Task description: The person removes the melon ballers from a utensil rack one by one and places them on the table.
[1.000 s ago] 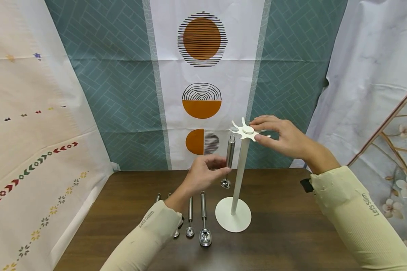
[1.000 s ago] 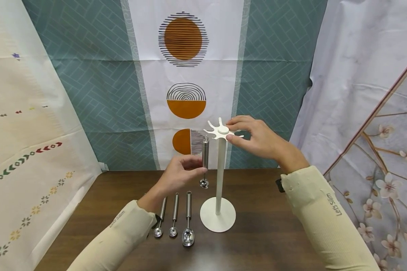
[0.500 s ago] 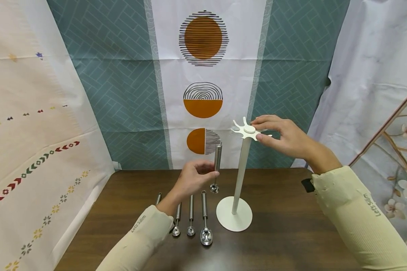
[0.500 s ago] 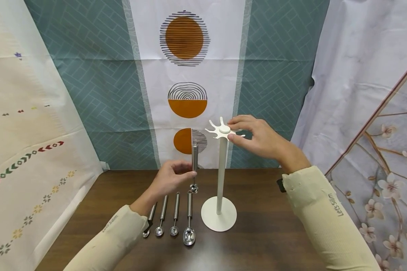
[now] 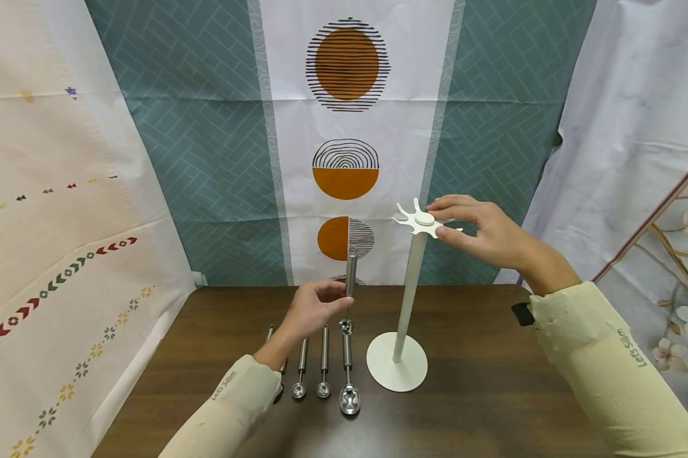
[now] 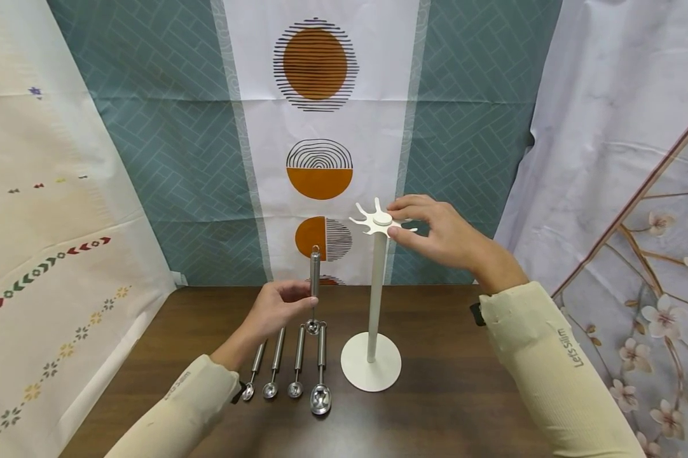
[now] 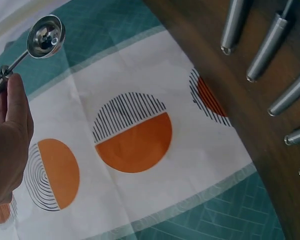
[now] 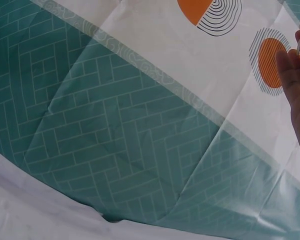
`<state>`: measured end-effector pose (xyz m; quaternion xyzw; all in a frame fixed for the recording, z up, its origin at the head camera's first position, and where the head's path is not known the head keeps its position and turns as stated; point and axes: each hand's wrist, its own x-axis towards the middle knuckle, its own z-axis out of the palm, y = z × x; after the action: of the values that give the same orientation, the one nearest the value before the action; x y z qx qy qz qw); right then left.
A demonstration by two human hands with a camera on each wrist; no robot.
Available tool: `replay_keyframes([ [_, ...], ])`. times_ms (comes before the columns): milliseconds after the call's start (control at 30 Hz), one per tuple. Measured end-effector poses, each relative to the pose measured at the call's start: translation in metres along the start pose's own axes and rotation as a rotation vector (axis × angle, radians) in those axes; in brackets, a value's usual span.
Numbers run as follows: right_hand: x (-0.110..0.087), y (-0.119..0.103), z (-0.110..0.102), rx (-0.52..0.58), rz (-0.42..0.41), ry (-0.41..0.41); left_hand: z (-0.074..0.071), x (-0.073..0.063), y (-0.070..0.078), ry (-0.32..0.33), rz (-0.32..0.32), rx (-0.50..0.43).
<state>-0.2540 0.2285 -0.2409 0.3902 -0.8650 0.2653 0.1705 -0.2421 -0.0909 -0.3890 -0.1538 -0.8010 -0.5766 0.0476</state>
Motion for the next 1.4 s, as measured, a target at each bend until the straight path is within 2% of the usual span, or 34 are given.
replay_keyframes([
  [367,0.000,0.001,0.000,-0.006,0.007,0.001,-0.011,-0.004,-0.015,0.033,0.005,0.048],
  [633,-0.001,0.001,0.001,0.002,0.020,-0.002,-0.016,-0.008,-0.024,0.059,-0.051,0.032],
  [833,-0.002,0.003,0.002,0.006,0.011,0.002,-0.018,-0.012,-0.031,0.080,-0.061,0.026],
  [1200,-0.001,0.003,0.002,0.026,-0.011,0.015,-0.022,-0.023,-0.051,0.139,-0.145,0.027],
  [1400,-0.001,0.004,0.002,0.027,-0.011,0.011,-0.028,-0.029,-0.067,0.159,-0.186,0.001],
])
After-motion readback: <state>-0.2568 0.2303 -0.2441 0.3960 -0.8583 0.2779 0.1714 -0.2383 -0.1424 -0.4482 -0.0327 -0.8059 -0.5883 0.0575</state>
